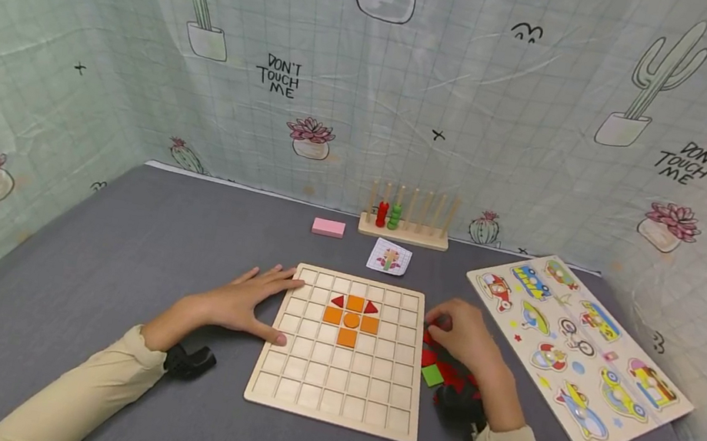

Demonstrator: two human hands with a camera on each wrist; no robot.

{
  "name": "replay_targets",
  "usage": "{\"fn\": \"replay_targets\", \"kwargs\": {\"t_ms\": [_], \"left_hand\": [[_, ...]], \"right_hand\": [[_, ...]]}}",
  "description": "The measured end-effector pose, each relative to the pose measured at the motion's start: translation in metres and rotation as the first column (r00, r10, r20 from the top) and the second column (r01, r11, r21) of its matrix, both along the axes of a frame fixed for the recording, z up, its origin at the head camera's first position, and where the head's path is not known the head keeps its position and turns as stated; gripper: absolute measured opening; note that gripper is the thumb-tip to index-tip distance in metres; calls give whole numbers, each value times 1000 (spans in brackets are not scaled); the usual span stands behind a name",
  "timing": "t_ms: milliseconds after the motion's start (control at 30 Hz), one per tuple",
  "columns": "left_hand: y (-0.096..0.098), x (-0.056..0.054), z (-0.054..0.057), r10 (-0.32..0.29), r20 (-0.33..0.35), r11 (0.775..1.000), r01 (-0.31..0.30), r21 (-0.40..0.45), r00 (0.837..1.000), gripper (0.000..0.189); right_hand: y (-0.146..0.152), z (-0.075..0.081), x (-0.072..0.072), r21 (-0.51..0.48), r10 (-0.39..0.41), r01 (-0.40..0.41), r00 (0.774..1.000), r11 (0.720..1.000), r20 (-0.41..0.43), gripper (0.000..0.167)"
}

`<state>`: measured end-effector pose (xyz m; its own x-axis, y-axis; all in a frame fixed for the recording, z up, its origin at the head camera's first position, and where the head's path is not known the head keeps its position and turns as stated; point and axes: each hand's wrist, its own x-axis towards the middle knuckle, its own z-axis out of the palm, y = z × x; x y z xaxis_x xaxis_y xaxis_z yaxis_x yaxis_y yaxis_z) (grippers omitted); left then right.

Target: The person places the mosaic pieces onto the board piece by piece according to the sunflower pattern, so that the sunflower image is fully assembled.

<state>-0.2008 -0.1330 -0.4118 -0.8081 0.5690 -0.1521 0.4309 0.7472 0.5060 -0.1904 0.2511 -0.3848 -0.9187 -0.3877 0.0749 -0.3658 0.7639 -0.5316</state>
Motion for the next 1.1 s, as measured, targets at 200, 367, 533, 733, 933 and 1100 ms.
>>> {"fn": "replay_targets", "kwargs": {"t_ms": [200, 367, 533, 733, 933, 1100], "left_hand": [[0, 0, 0, -3, -3, 1000, 3, 1, 1000, 101], [0, 0, 0, -4, -3, 1000, 4, 3, 1000, 101], [0, 0, 0, -3, -8, 1000, 3, -2, 1000, 101], [0, 0, -1, -5, -8, 1000, 5, -1, 1000, 101], [0, 0, 0, 0, -3, 1000, 0, 0, 1000, 101], [0, 0, 0, 1, 2, 1000, -1, -1, 1000, 101]], "right_hand": [[-14, 7, 7, -7, 50, -50, 999, 999, -16, 9], [-27, 11, 12, -25, 142, -141, 990, 990, 17, 10], [-39, 11, 16, -47, 238, -236, 970, 971, 44, 12], [-53, 7, 19, -40, 341, -340, 938, 940, 56, 11], [-59, 2, 19, -31, 357, -355, 932, 934, 69, 14], [-57, 1, 17, -29, 353, -351, 934, 936, 52, 12]]}}
